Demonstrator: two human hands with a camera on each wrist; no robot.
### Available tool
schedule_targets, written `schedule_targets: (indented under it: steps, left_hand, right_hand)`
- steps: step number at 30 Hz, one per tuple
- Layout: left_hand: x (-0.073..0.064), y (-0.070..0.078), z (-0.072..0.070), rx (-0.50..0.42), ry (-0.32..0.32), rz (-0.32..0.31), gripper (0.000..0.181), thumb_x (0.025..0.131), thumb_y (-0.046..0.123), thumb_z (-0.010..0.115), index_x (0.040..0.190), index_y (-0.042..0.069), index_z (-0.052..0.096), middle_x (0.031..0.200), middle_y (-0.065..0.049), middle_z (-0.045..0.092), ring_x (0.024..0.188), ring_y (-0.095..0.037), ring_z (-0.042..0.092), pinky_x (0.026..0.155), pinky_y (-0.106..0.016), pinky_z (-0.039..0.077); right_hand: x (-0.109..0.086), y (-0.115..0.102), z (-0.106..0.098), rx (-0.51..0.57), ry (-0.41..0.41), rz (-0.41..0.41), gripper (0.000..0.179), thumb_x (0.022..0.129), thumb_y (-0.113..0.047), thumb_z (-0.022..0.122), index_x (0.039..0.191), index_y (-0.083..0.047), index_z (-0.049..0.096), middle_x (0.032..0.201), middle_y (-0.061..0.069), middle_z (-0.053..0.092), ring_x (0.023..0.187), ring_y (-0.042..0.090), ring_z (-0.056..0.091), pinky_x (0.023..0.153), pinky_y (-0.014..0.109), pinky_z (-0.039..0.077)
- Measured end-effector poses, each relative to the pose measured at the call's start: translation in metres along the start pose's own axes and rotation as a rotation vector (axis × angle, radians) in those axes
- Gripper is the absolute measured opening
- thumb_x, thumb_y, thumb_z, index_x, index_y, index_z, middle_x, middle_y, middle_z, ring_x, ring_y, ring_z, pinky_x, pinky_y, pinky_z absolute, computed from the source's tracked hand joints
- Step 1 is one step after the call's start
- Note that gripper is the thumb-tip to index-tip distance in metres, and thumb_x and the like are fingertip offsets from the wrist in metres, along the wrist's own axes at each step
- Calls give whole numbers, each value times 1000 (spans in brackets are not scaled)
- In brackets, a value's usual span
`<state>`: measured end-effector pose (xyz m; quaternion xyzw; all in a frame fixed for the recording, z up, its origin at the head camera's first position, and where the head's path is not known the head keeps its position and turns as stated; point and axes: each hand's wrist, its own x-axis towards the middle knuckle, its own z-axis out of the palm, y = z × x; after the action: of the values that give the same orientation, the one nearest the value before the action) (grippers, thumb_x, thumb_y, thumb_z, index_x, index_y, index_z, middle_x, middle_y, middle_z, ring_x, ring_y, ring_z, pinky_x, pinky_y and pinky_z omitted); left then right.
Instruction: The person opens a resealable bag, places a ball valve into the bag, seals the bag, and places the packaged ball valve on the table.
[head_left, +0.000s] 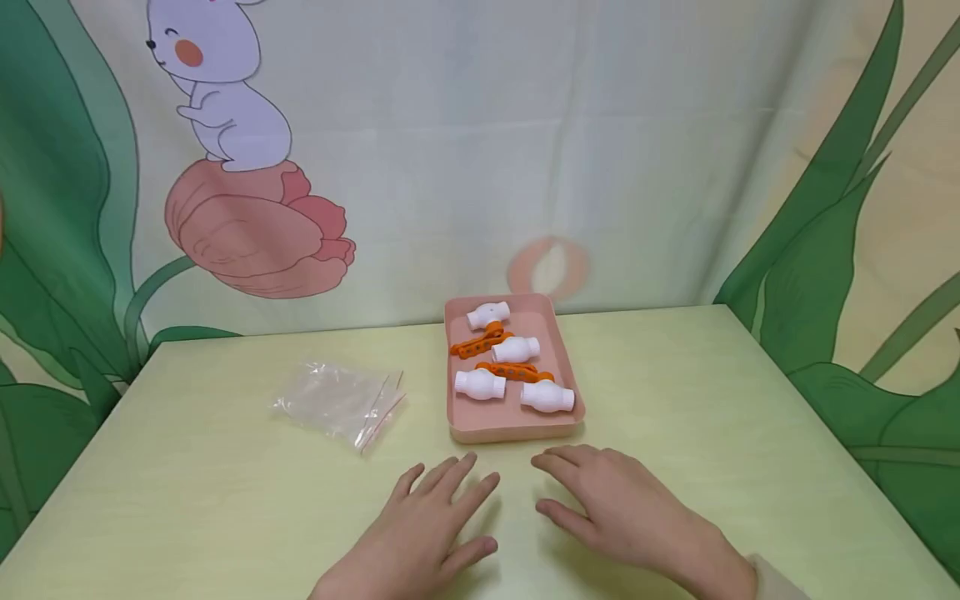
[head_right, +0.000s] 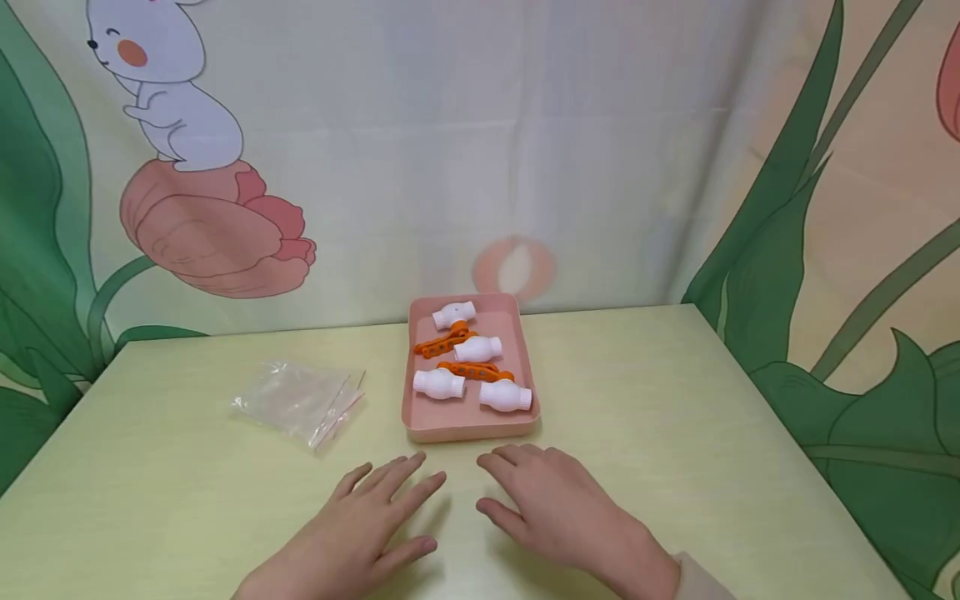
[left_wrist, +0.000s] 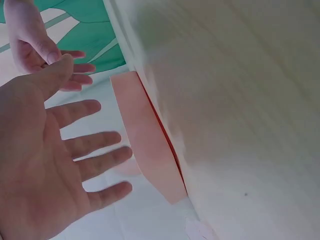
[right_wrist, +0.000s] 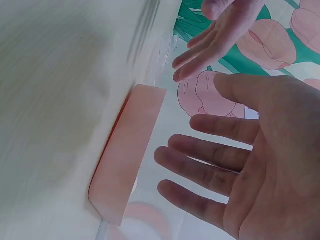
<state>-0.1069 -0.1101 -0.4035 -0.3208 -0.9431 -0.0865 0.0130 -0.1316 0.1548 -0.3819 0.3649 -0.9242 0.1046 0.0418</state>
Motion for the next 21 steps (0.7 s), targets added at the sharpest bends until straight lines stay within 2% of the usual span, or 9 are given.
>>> schedule_targets:
  steps: [6,14,17,21]
  left_hand:
    - [2,-1,-3,11,20,30,51,101,44,63,143,14,59,143,-12,57,131,-29,54,105,-55,42]
    - [3,-5,-5,31,38,47,46,100,41,66,137,13,63,134,-9,61,123,-28,58,102,-50,45]
    - [5,-9,-7,-9,47,39,45,100,38,66,137,12,64,133,-10,62,122,-27,58,101,-50,46]
    - [8,-19,-9,-72,67,-2,42,100,37,67,134,12,66,130,-7,63,120,-26,59,98,-49,48]
  right_hand:
    - [1,4,-1,5,6,6,40,99,-35,69,127,-7,69,119,2,70,103,20,68,86,42,57]
    - [3,10,-2,21,-7,27,37,100,-33,69,126,-7,70,118,2,71,104,20,68,85,42,57]
    - [4,10,-3,27,-15,31,36,100,-33,69,125,-7,70,117,2,71,103,20,68,85,43,57]
    - [6,11,-3,45,-39,42,37,100,-33,69,125,-7,70,116,4,71,102,19,68,85,42,57]
